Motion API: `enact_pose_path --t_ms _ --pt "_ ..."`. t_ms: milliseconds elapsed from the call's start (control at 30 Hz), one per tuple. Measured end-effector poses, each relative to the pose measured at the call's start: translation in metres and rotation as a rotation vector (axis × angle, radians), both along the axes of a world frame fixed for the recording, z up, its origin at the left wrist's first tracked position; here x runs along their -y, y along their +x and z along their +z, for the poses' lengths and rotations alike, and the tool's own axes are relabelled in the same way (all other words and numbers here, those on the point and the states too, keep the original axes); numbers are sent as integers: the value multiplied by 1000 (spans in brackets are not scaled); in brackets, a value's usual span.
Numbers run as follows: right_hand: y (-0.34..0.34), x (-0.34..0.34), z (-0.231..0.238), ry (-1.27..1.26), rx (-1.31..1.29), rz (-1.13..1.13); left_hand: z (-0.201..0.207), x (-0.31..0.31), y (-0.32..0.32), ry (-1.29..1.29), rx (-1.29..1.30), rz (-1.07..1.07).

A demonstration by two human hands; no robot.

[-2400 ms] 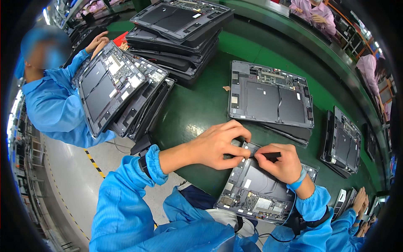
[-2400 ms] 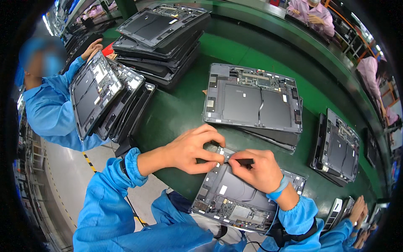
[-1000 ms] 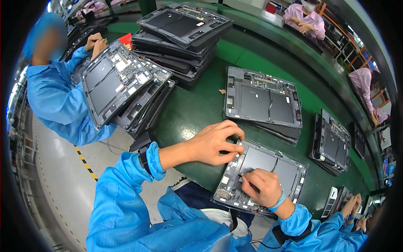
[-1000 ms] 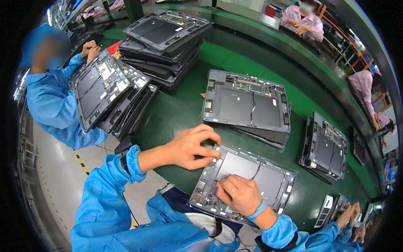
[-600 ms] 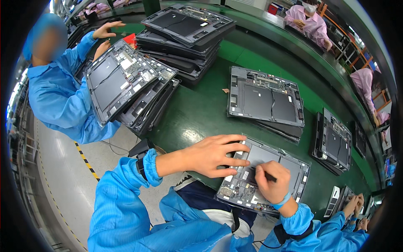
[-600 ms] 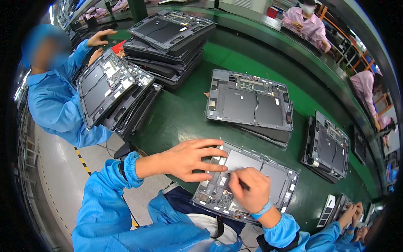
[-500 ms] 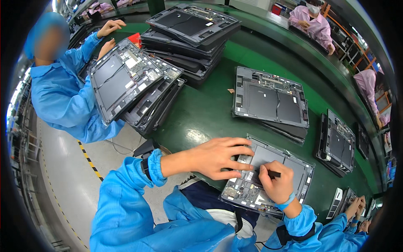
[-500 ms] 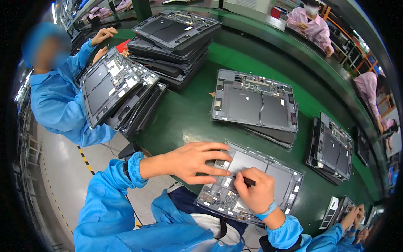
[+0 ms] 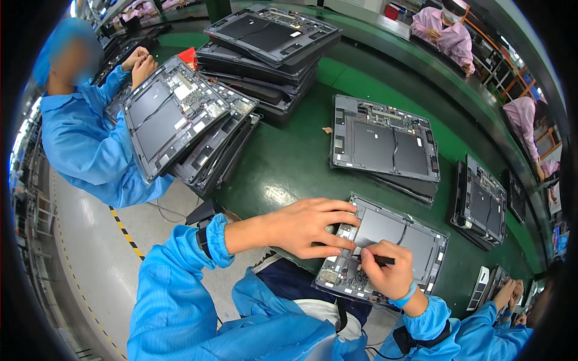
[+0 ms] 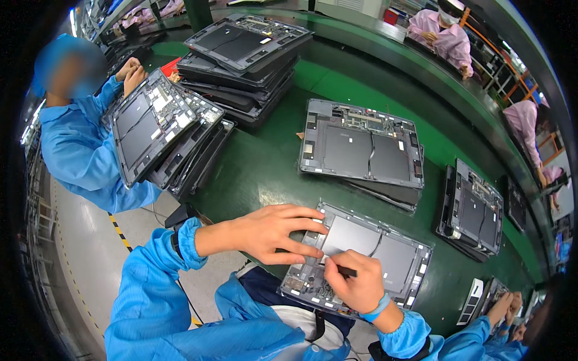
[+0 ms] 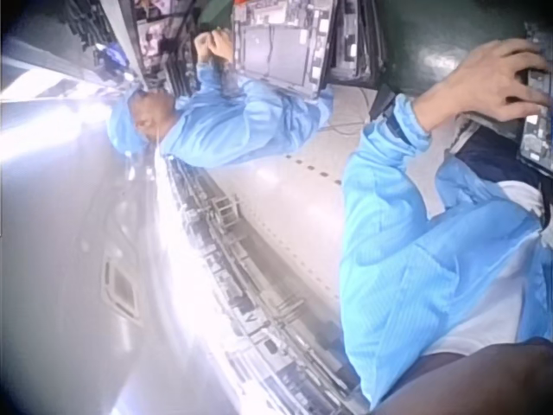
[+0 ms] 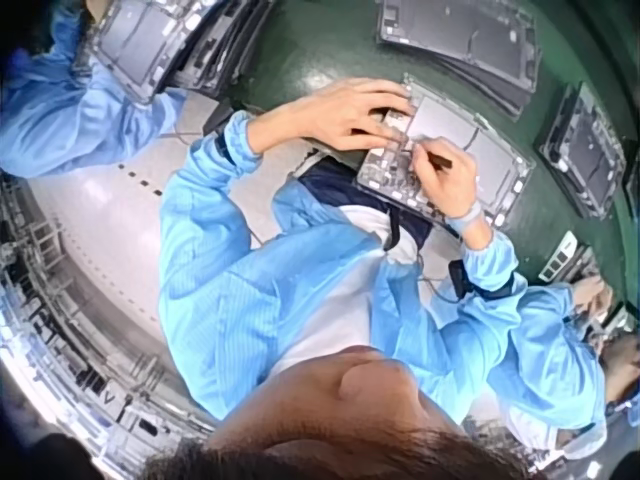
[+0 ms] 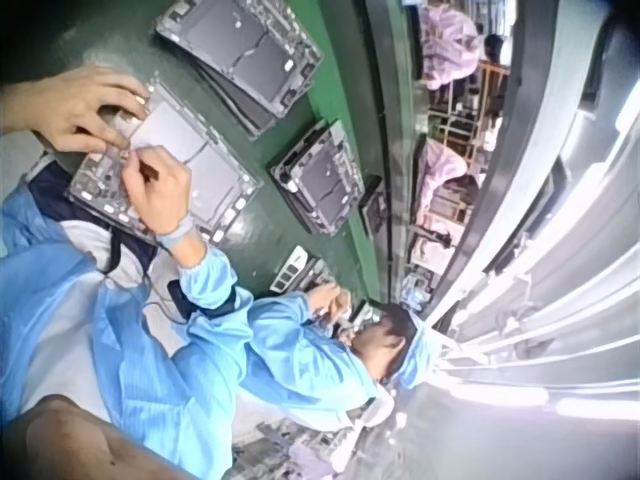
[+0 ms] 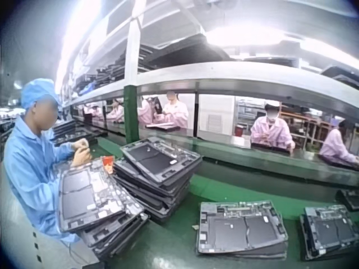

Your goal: Assembling the internal components of electronic tablets on an assembly line.

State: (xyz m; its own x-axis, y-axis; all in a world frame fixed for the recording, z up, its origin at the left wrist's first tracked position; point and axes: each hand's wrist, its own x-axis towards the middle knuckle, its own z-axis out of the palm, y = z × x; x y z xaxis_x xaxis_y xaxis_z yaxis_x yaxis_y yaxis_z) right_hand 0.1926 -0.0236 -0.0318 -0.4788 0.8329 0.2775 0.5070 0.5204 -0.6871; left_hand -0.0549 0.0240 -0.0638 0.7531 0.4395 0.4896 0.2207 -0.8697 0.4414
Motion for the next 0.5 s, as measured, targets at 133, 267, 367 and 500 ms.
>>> enact_pose_path --t_ms 133,267,367,500 --pt "-1 0 -1 -54 -74 -68 -4 2 -1 46 -17 0" --pt "-1 -5 -4 -32 -77 -40 -1 -2 0 27 12 9" --pt "-4 -2 -3 -18 -34 2 -4 1 0 35 6 13" --pt "-4 0 -6 60 -32 6 -4 2 0 23 5 19"
